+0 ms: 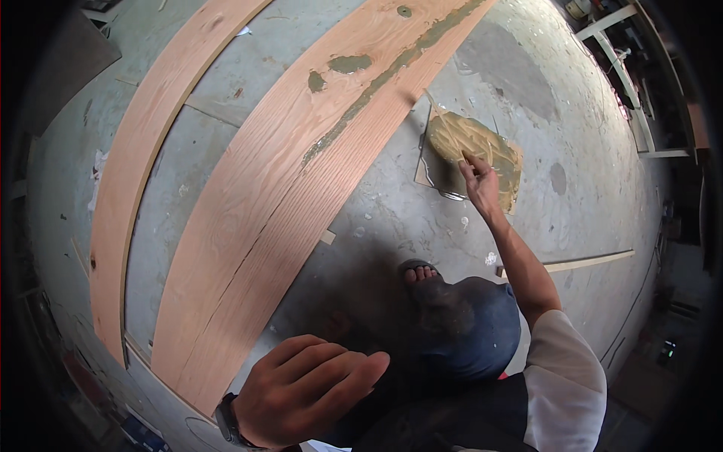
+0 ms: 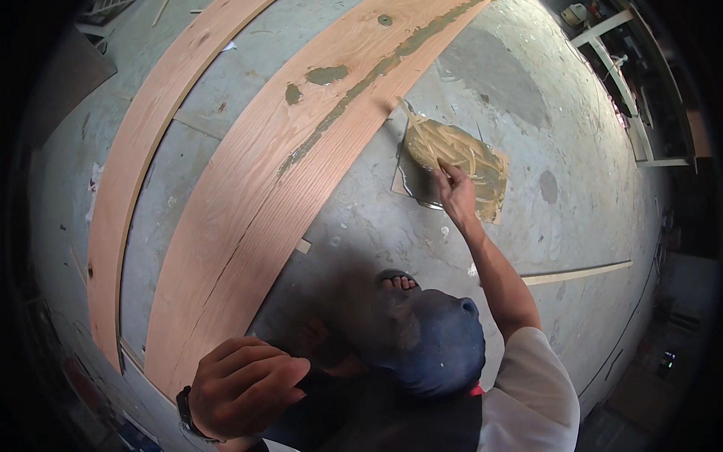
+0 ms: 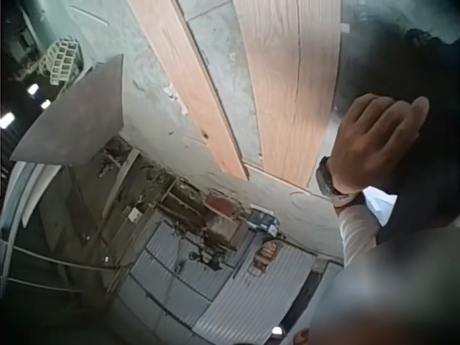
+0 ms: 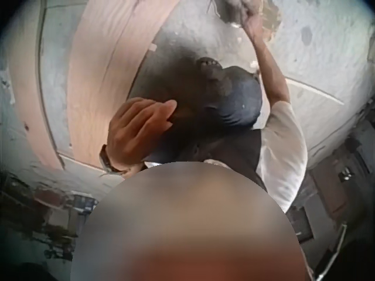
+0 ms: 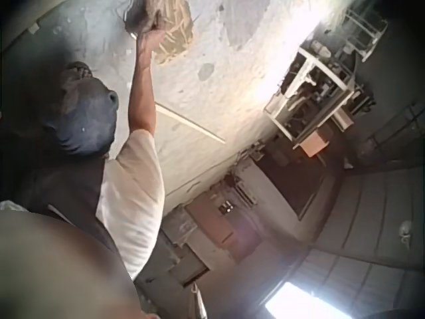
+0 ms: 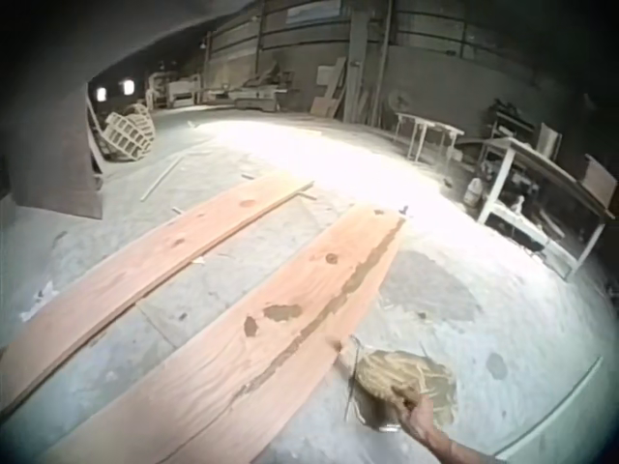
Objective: Applying a paste-like wood filler to the surface and joints of large wooden planks using a wooden spreader.
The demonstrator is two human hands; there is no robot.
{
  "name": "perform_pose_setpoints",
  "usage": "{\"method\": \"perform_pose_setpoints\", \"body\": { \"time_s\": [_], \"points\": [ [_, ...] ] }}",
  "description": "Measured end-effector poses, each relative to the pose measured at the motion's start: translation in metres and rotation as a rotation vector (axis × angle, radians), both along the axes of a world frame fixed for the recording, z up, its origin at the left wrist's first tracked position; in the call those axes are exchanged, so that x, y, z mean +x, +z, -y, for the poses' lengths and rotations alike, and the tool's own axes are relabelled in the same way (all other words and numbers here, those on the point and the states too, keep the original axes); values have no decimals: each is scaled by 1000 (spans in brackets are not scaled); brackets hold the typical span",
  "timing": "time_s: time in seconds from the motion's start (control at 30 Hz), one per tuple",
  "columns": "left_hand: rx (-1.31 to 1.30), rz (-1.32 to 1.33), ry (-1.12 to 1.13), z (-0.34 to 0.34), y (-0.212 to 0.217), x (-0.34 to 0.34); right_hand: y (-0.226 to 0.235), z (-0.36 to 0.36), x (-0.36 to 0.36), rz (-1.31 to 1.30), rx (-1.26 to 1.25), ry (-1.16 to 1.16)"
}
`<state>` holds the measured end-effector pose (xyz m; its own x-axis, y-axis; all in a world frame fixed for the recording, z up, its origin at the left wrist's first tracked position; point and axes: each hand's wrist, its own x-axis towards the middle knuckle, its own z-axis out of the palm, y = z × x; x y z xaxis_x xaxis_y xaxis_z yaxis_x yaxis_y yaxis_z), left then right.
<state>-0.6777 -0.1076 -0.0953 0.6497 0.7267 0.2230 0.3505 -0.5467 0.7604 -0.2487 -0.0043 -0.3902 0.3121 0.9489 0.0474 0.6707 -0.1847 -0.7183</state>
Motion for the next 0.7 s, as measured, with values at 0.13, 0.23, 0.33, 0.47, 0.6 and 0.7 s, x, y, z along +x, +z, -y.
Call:
{"method": "perform_pose_setpoints", "body": {
  "time_s": [0.13,0.23,0.33,0.47,0.6,0.7],
  "points": [
    [-10,62,-52,-15,6,5,9,148,56,-193,-180,-376],
    [-19,72,-106,-24,5,12,-4,229,57,-252,-285,-552],
    [-22,55,-150,-28,1,19,-25,249,25,-367,-215,-613],
    [-29,43,-150,-29,0,23,-28,231,-34,-529,-243,-663],
    [-25,32,-120,-25,4,21,-11,202,-55,-1053,-318,-609],
    [-32,37,-103,-20,3,19,6,186,-43,-1364,-472,-457]
  ]
}}
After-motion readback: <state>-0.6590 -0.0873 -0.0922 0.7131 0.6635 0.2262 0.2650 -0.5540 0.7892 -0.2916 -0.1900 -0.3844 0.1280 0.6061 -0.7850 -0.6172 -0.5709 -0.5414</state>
